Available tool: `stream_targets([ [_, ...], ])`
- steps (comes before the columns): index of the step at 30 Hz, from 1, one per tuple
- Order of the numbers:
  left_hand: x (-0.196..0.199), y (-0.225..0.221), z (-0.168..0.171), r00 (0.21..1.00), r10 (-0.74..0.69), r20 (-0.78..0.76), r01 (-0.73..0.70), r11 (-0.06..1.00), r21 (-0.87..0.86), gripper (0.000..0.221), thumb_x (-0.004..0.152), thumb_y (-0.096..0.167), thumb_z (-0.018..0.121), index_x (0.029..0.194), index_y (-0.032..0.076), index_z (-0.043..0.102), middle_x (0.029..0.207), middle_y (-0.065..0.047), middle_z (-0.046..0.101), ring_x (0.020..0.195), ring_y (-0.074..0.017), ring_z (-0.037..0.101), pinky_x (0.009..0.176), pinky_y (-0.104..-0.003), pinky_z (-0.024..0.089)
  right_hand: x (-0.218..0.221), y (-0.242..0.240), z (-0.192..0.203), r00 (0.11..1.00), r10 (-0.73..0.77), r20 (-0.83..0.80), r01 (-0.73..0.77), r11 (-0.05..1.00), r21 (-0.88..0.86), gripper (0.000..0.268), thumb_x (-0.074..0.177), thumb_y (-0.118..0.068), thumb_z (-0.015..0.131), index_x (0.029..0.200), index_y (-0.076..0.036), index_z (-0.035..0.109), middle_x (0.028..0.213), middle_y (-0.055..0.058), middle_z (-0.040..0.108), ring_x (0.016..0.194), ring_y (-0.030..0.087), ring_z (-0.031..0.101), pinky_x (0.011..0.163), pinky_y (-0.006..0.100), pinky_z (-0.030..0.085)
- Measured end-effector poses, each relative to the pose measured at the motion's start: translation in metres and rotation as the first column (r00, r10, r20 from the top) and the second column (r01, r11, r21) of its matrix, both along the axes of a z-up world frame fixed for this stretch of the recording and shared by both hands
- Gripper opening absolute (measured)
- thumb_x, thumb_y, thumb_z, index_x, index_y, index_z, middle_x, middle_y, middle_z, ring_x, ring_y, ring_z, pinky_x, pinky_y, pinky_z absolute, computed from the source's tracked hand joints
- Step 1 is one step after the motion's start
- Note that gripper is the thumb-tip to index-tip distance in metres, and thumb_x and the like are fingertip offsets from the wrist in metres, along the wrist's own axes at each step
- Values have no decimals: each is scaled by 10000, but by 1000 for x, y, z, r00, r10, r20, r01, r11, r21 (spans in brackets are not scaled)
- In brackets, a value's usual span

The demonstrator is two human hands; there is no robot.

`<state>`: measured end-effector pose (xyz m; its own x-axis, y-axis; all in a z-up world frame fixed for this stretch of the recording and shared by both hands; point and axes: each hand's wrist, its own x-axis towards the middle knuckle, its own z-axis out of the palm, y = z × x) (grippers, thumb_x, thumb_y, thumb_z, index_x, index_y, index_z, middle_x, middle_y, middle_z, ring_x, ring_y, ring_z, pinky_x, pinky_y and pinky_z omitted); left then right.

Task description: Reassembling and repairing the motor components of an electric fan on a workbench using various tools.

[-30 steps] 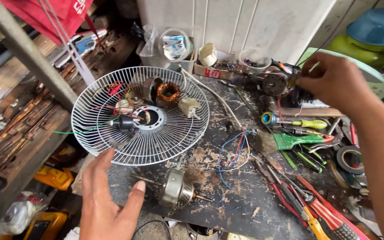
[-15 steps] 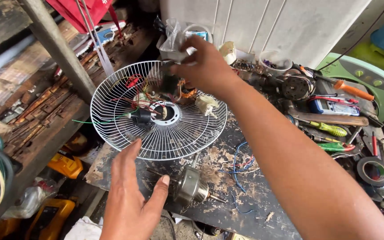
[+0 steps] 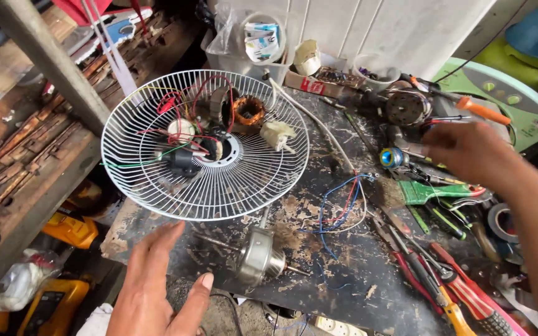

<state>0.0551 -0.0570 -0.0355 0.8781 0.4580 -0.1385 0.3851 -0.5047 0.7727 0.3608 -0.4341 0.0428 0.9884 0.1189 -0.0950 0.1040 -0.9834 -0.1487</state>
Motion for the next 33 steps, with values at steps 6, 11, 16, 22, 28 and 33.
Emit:
stream_targets([
  [6,11,-19,-5,1000,-19,-24,20,998,51,804,777,456,682,1534,325,444,1561,27,432,1421,-224,482,1040,-519,498,11,-6,-70,999,-50,20,51,994,-100,351,947,-461,640,1113,-168,737,1003,160,776,930,386,707,732,493,537],
  [11,23,-31,-12,998,-61,36,54,985,162,845,756,459,686,1540,270,434,1528,-25,476,1356,-264,545,981,-515,528,11,26,-71,989,-124,86,138,972,-192,486,926,-574,628,1141,-140,589,992,172,743,897,433,721,656,522,556],
  [16,29,-34,-5,994,5,-110,18,979,205,898,752,515,657,1579,337,357,1504,-25,487,1296,-265,592,941,-513,587,16,9,-52,986,-160,56,159,987,22,337,884,-354,695,1175,-186,675,1050,142,741,898,357,699,661,481,536],
  [22,27,-32,-1,988,-19,-152,48,980,194,920,753,554,647,1590,349,326,1559,-5,436,1333,-258,565,962,-514,598,0,-40,-7,964,-100,246,9,938,348,330,844,-222,845,1087,-68,683,913,94,695,787,234,605,677,397,444],
  [28,17,-24,-12,988,-104,116,41,891,453,811,764,442,664,1515,187,493,1289,-120,569,1103,-337,632,824,-522,573,-94,-15,56,987,-115,109,54,890,452,273,869,-87,822,1066,-15,647,896,129,708,774,236,662,726,336,573],
  [33,17,-47,-5,948,-208,240,90,901,425,691,844,432,641,1456,130,533,1422,-137,516,1231,-333,562,1013,-575,485,-115,-26,68,957,-146,252,-53,764,643,351,851,-59,839,1085,-17,580,941,115,661,834,214,638,778,303,549],
])
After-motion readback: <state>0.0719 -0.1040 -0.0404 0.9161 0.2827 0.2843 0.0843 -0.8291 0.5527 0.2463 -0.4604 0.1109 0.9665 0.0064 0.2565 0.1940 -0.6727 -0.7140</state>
